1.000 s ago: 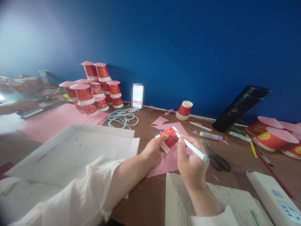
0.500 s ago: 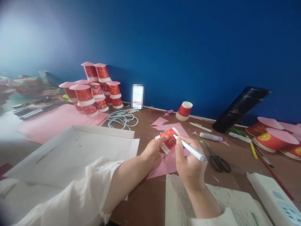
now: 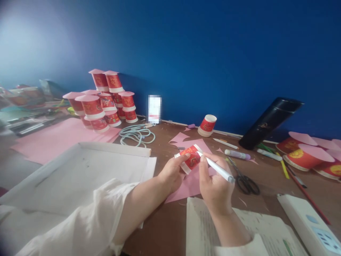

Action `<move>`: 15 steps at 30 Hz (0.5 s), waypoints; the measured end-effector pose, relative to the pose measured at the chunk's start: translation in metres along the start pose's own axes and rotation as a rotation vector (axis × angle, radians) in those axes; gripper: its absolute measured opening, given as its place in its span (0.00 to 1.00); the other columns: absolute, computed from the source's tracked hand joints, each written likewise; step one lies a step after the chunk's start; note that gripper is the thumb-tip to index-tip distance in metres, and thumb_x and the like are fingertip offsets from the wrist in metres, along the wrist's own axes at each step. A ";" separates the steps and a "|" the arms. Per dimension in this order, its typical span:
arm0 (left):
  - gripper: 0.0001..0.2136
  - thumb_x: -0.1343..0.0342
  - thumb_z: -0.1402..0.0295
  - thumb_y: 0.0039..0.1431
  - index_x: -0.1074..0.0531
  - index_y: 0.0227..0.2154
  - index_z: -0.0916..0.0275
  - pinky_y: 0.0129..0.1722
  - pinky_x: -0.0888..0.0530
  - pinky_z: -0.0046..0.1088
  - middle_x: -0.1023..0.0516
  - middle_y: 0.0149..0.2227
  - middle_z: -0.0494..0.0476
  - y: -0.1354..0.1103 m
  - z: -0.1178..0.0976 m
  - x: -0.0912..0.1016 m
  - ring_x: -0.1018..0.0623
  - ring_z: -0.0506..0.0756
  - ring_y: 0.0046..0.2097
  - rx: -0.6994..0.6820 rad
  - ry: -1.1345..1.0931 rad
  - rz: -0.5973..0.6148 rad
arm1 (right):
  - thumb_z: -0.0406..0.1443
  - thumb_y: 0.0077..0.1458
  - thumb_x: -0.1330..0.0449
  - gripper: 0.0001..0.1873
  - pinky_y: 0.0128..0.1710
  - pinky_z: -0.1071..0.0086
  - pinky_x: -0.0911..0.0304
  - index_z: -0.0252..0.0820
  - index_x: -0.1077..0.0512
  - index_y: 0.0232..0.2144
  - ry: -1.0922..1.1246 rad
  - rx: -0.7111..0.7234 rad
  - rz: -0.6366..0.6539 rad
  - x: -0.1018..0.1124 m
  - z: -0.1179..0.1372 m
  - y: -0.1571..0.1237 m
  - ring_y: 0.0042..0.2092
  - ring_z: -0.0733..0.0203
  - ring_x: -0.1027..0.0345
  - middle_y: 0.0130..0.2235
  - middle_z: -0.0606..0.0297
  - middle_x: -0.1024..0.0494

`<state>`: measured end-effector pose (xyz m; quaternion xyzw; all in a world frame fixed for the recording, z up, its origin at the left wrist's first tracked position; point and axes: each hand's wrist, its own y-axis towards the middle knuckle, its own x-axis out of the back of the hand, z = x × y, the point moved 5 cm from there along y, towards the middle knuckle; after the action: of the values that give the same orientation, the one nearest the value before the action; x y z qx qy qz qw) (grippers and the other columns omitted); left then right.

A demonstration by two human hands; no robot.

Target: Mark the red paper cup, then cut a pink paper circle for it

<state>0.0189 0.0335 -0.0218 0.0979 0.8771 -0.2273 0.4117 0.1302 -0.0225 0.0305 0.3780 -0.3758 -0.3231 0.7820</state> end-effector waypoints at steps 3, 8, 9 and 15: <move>0.07 0.34 0.70 0.49 0.21 0.32 0.66 0.47 0.29 0.35 0.18 0.35 0.60 0.000 0.000 0.000 0.20 0.57 0.39 -0.001 0.005 0.004 | 0.37 0.61 0.40 0.07 0.44 0.57 0.28 0.40 0.24 0.37 0.003 0.008 -0.007 0.001 0.001 0.000 0.39 0.54 0.23 0.35 0.58 0.19; 0.07 0.33 0.70 0.48 0.22 0.32 0.66 0.49 0.29 0.37 0.18 0.35 0.61 -0.001 -0.001 0.000 0.20 0.59 0.41 0.004 -0.004 0.012 | 0.37 0.60 0.39 0.07 0.48 0.55 0.29 0.39 0.24 0.39 0.017 -0.031 -0.025 0.002 -0.001 0.000 0.41 0.53 0.23 0.37 0.57 0.19; 0.07 0.33 0.70 0.48 0.22 0.31 0.66 0.50 0.29 0.37 0.18 0.35 0.61 -0.001 -0.001 0.000 0.20 0.59 0.41 0.003 -0.009 0.012 | 0.37 0.60 0.39 0.07 0.48 0.56 0.29 0.39 0.23 0.39 0.019 -0.038 -0.028 0.002 -0.002 0.000 0.42 0.53 0.23 0.38 0.57 0.19; 0.07 0.35 0.70 0.52 0.22 0.33 0.66 0.50 0.28 0.34 0.18 0.39 0.62 0.001 -0.001 0.001 0.20 0.57 0.42 0.021 -0.054 -0.002 | 0.37 0.60 0.39 0.07 0.49 0.54 0.29 0.39 0.24 0.38 0.030 -0.037 -0.064 0.004 -0.004 0.001 0.43 0.52 0.23 0.38 0.56 0.19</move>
<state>0.0178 0.0354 -0.0223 0.0953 0.8632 -0.2395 0.4342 0.1359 -0.0237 0.0306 0.3801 -0.3456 -0.3494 0.7836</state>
